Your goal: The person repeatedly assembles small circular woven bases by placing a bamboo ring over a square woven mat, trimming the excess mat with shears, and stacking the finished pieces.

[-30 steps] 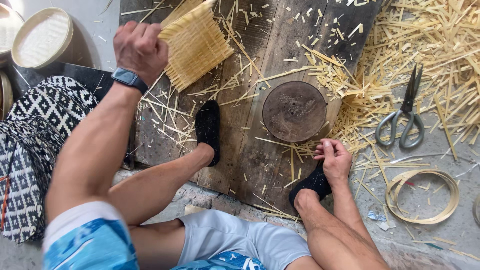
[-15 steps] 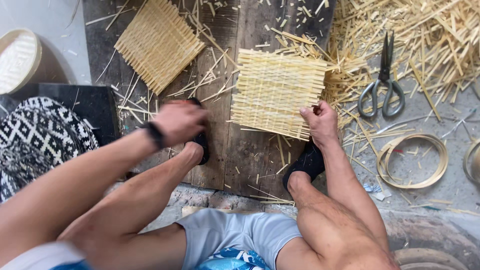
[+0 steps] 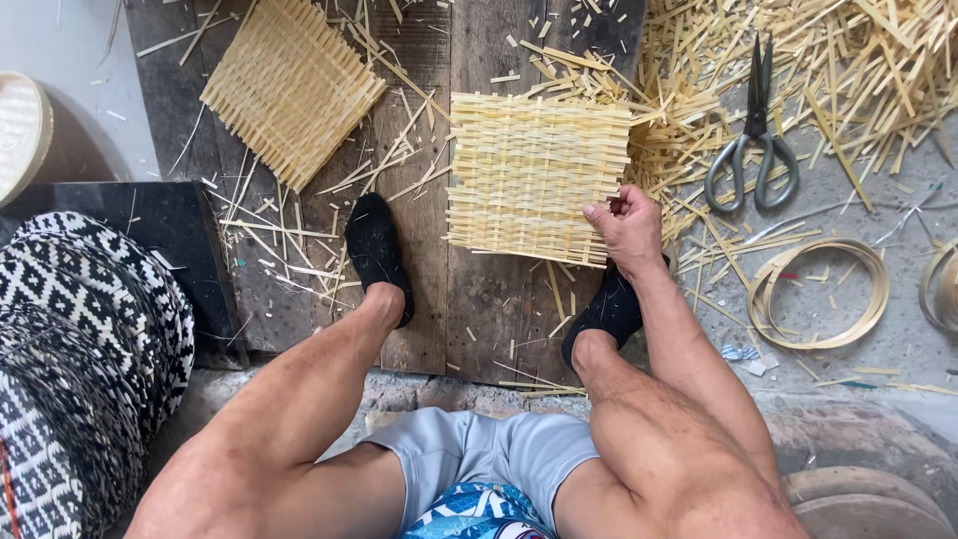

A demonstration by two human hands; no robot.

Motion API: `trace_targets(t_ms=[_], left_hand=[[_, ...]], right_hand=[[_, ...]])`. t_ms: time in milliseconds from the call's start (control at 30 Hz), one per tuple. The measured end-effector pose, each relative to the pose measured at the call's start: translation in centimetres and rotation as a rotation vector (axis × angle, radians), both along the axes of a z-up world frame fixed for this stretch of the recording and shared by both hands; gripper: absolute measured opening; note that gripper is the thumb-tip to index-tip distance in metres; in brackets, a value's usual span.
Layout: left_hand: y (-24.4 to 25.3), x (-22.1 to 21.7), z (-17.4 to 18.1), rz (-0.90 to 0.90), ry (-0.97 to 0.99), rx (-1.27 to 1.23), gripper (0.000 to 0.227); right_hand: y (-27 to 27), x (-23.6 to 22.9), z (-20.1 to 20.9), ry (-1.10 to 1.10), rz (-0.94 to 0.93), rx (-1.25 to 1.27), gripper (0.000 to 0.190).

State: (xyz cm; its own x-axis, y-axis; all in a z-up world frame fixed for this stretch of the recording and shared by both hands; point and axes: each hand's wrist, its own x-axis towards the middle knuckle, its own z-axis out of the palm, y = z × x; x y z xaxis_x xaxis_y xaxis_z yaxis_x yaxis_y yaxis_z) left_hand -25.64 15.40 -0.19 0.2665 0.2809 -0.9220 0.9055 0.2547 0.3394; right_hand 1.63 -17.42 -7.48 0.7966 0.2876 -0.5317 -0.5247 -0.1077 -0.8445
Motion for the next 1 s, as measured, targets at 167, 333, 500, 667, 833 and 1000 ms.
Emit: trace_targets(t_ms=[167, 333, 500, 667, 833, 1000], left_hand=[[-1.6, 2.6, -1.8, 0.007, -0.046, 0.002, 0.055], [-0.1, 1.0, 0.4, -0.102, -0.016, 0.081, 0.054], [3.9, -2.3, 5.8, -0.247, 0.047, 0.259, 0.054], [8.4, -2.9, 12.2, -0.397, 0.094, 0.452, 0.053], [11.4, 4.2, 17.5, -0.607, 0.034, 0.624, 0.053], [9.3, 17.4, 13.7, -1.001, 0.044, 0.522, 0.051]], right_hand=[[0.2, -0.3, 0.1, -0.029, -0.017, -0.027, 0.026], [0.4, -0.2, 1.0, -0.036, -0.001, -0.067, 0.033], [0.1, 0.3, 1.7, -0.022, 0.007, -0.005, 0.035], [-0.1, 0.3, 1.2, 0.013, -0.012, 0.007, 0.031], [0.2, 0.7, 0.2, -0.015, -0.036, -0.038, 0.019], [0.3, 0.6, -0.5, -0.011, -0.044, -0.052, 0.013]])
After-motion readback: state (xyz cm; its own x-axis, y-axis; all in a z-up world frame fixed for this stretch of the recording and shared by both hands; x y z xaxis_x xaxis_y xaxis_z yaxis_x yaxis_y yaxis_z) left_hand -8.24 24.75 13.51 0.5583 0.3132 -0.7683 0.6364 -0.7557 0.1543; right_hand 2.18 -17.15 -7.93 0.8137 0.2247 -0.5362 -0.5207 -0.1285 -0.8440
